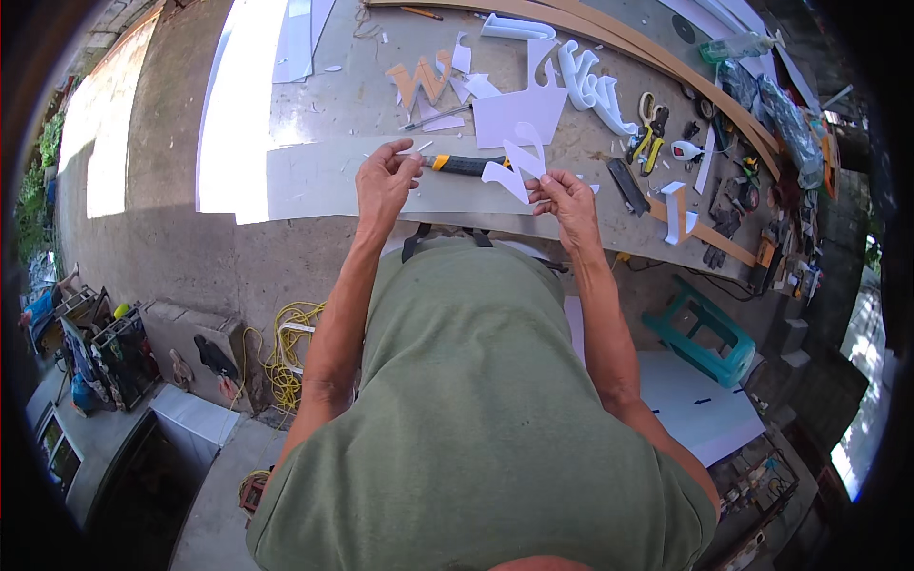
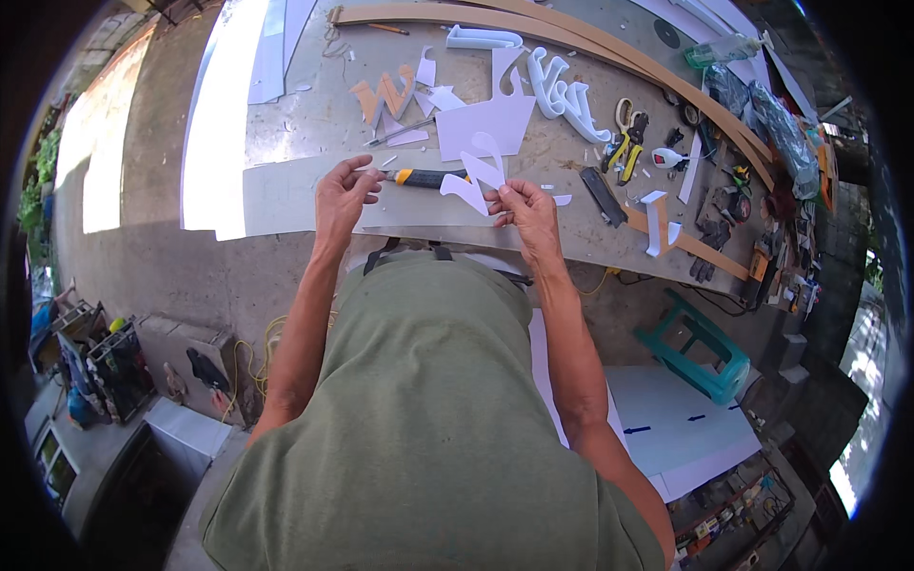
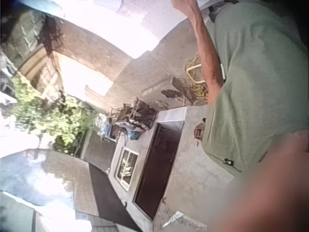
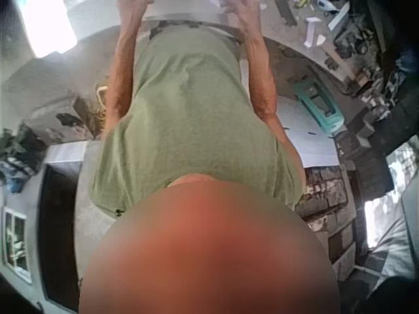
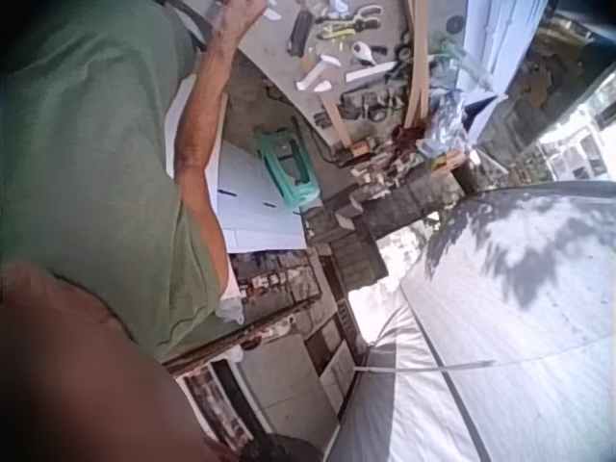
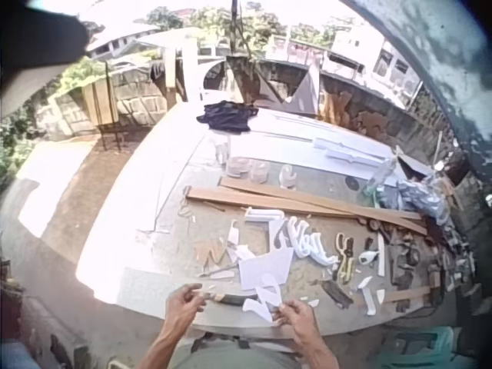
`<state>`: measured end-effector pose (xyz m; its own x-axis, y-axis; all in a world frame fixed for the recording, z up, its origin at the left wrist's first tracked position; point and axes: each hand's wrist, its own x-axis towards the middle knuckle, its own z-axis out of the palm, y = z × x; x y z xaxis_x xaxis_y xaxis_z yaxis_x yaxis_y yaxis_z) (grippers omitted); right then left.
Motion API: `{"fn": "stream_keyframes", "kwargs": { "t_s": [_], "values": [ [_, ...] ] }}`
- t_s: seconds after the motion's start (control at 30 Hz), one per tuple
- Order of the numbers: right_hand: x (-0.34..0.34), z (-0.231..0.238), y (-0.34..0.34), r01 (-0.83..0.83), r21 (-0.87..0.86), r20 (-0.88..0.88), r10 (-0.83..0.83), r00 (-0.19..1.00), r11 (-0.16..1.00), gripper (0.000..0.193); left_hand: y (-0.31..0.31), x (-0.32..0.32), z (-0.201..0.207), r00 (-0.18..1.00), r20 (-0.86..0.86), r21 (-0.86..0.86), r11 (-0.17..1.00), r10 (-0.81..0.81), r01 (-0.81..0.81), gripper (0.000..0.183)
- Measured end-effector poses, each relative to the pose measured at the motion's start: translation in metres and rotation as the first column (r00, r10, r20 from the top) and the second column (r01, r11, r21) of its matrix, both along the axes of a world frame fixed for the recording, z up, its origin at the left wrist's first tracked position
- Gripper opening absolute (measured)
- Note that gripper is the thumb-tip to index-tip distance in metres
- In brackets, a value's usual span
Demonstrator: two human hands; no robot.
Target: The person is finishing white foam-board or plastic letters for a sign, including sanding edges, applying adhesive, and arranging them on a table.
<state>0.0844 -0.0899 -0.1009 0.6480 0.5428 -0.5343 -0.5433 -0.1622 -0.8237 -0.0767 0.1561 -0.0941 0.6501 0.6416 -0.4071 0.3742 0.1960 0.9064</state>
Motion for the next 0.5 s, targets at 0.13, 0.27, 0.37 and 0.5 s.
{"fn": "stream_keyframes", "kwargs": {
  "t_s": [0.13, 0.27, 0.37, 0.5],
  "values": [
    [-0.013, 0.015, 0.006, 0.157, 0.034, -0.034, -0.156, 0.987, 0.987, 0.016, 0.051, 0.042, -0.01, 0.979, -0.195, 0.53, 0.835, -0.053, 0.151, 0.071],
    [-0.027, 0.027, 0.022, 0.301, 0.103, -0.08, -0.294, 0.952, 0.948, 0.016, 0.076, 0.1, -0.013, 0.909, -0.406, 0.714, 0.586, -0.098, 0.383, 0.086],
    [-0.034, 0.035, 0.033, 0.352, 0.119, -0.073, -0.345, 0.936, 0.928, 0.017, 0.08, 0.122, -0.01, 0.835, -0.519, 0.626, 0.585, -0.182, 0.516, 0.083],
    [-0.03, 0.035, 0.045, 0.335, 0.144, -0.058, -0.33, 0.942, 0.931, 0.017, 0.105, 0.126, -0.054, 0.743, -0.621, 0.598, 0.461, -0.252, 0.656, 0.077]
  ]
}}
